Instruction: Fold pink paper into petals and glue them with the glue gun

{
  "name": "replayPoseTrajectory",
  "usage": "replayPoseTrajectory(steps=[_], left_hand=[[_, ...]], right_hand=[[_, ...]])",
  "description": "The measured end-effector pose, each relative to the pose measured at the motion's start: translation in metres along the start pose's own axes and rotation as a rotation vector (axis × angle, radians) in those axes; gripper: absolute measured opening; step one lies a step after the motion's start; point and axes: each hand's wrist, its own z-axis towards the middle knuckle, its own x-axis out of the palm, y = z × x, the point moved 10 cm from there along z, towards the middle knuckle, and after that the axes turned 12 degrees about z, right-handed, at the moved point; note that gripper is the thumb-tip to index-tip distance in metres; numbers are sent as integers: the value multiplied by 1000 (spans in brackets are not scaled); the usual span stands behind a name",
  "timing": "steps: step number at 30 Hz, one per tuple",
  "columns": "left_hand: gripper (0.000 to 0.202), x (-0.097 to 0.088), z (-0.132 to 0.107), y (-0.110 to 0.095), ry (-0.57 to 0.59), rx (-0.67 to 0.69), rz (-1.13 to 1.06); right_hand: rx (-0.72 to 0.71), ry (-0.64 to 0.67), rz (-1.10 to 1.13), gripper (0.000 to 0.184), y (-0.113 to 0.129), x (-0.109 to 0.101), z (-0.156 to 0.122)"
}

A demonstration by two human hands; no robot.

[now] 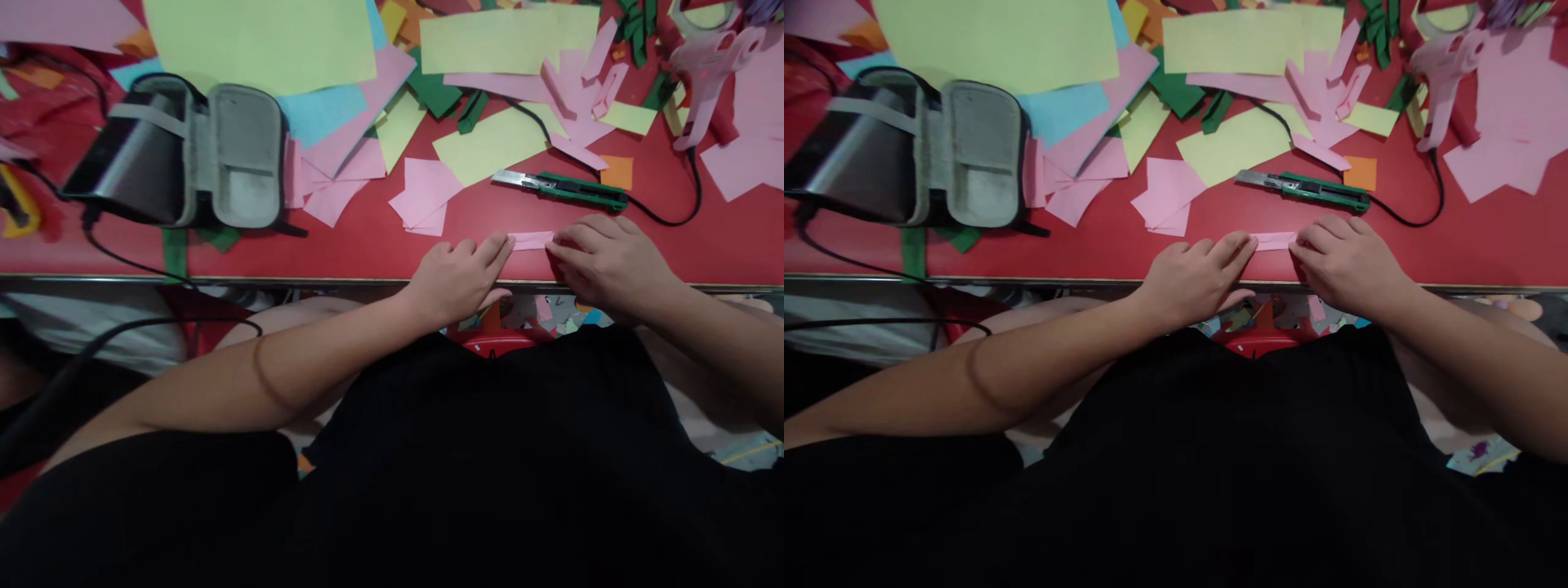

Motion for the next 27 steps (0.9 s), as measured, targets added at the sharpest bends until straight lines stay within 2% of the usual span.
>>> replayPoseTrajectory(steps=[5,10,14,18,21,24,27], left_hand=[[72,-5,4,1,-47,66,59],[66,-10,9,6,-87,120,60],[73,-11,8,7,-113,150,61],[77,-7,7,8,-122,173,84],[75,-3,7,14,-167,161,8],[62,0,7,22,-263,136,-137],[45,-4,6,33,-354,101,-292]], right_hand=[[-49,-51,70,40,7,8,4],[-116,-15,171,67,15,32,9],[-57,17,211,75,3,27,3],[-49,21,180,59,-6,10,-6],[-45,-28,178,42,-11,0,-5],[55,-85,257,29,-25,-1,9],[155,-99,325,20,-34,7,27]])
